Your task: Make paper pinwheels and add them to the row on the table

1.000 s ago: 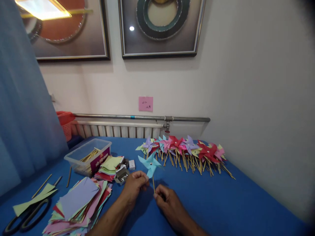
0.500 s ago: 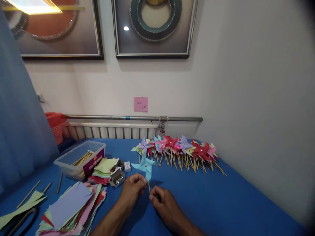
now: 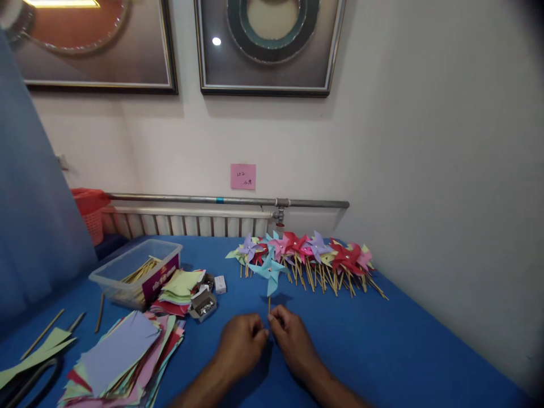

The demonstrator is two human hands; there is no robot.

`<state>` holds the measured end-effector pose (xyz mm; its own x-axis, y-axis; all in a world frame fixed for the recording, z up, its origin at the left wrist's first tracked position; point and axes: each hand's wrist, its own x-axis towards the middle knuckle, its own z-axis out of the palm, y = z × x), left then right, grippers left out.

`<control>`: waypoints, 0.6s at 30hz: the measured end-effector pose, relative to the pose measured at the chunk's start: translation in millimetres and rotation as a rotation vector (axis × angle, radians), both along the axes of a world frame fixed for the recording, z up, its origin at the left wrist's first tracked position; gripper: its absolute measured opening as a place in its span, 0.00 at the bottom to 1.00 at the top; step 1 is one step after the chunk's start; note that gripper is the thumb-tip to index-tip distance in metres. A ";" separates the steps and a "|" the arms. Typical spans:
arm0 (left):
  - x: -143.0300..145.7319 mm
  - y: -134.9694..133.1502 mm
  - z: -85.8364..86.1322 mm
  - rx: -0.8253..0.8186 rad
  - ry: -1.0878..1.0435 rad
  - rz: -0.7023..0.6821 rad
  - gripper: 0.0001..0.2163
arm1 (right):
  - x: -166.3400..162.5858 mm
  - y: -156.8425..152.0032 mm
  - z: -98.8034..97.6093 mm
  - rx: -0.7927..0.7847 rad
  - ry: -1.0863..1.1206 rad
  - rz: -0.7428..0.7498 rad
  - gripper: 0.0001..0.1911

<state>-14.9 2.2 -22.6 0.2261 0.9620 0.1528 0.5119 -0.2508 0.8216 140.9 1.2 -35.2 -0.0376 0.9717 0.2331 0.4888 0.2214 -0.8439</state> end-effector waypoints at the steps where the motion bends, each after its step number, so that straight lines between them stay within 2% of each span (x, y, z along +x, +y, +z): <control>1: 0.4 -3.6 0.8 0.058 0.114 -0.031 0.07 | -0.4 0.0 -1.4 0.008 -0.011 -0.014 0.13; 3: 0.4 -9.4 3.5 0.135 0.279 -0.083 0.06 | -1.4 1.8 -2.1 0.028 -0.046 -0.044 0.14; 6: -0.5 -13.3 8.6 0.140 0.384 -0.108 0.08 | -0.8 16.1 6.1 0.018 -0.205 -0.091 0.14; 8: -1.4 -13.4 10.7 0.124 0.402 -0.104 0.09 | 1.0 36.0 18.1 0.006 -0.340 -0.158 0.14; 13: -2.1 -10.4 9.7 0.076 0.408 -0.102 0.10 | 0.2 98.8 46.6 -0.015 -0.458 -0.292 0.15; 18: -0.8 -5.9 5.0 0.030 0.408 -0.123 0.11 | -8.3 126.4 43.8 -0.094 -0.554 -0.415 0.16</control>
